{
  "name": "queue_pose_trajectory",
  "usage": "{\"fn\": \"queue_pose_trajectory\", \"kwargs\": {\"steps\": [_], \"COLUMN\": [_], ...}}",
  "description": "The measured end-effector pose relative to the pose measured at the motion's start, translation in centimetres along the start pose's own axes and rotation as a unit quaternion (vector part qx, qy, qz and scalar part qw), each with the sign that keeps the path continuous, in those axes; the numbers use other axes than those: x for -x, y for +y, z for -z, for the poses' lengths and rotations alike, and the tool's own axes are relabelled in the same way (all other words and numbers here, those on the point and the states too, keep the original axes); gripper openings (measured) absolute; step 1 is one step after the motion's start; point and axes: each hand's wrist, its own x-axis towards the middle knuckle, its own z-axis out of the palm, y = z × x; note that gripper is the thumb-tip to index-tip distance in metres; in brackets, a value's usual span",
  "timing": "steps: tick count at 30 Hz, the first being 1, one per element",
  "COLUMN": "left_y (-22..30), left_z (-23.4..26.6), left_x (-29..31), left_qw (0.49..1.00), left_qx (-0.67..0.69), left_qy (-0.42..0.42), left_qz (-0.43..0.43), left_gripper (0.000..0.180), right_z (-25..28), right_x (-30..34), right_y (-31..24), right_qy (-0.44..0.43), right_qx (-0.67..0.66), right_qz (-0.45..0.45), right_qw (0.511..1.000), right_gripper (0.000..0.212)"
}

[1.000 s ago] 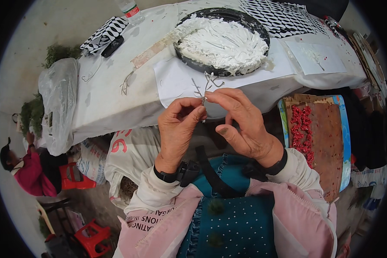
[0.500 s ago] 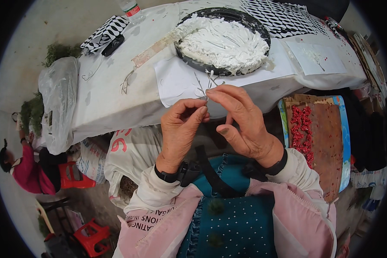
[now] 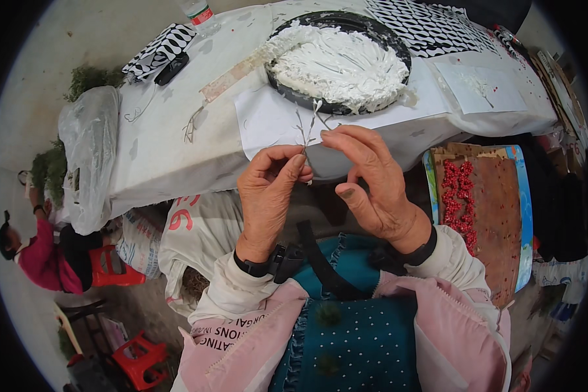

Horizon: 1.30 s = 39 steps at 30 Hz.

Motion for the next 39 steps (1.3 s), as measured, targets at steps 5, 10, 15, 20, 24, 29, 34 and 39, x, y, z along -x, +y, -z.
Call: {"fn": "queue_pose_trajectory", "kwargs": {"steps": [5,10,15,20,24,29,34,39], "left_y": [0.0,0.1,0.1,0.2,0.1,0.3,0.3,0.1], "left_z": [0.1,0.0,-0.1,-0.1,-0.2,-0.3,-0.3,0.2], "left_x": [-0.1,-0.1,-0.1,0.0,0.0,-0.1,-0.1,-0.2], "left_qw": [1.000,1.000,1.000,0.999,1.000,1.000,0.999,0.999], "left_qx": [0.017,0.020,0.013,-0.008,-0.010,-0.016,-0.028,-0.029], "left_qy": [-0.006,0.004,-0.009,-0.019,-0.006,-0.018,-0.020,0.000], "left_qz": [0.004,0.010,0.018,0.030,0.018,0.012,0.010,-0.015], "left_gripper": [0.015,0.017,0.018,0.017,0.016,0.016,0.015,0.015], "right_z": [-0.1,-0.4,-0.3,-0.4,-0.2,-0.1,0.0,-0.1], "right_x": [0.3,0.3,0.2,0.1,0.2,0.1,0.0,0.1], "right_y": [0.0,0.2,0.0,0.0,0.1,0.2,0.6,0.9], "right_qy": [0.036,0.088,0.032,0.050,0.074,0.049,0.098,0.134], "right_qx": [-0.029,-0.055,-0.031,-0.038,-0.053,-0.050,-0.100,-0.195], "right_qz": [-0.036,-0.033,-0.052,-0.055,-0.048,-0.054,-0.081,-0.149], "right_qw": [0.998,0.994,0.998,0.997,0.995,0.996,0.987,0.960], "right_gripper": [0.054,0.056,0.060,0.064,0.066,0.066,0.069,0.072]}}
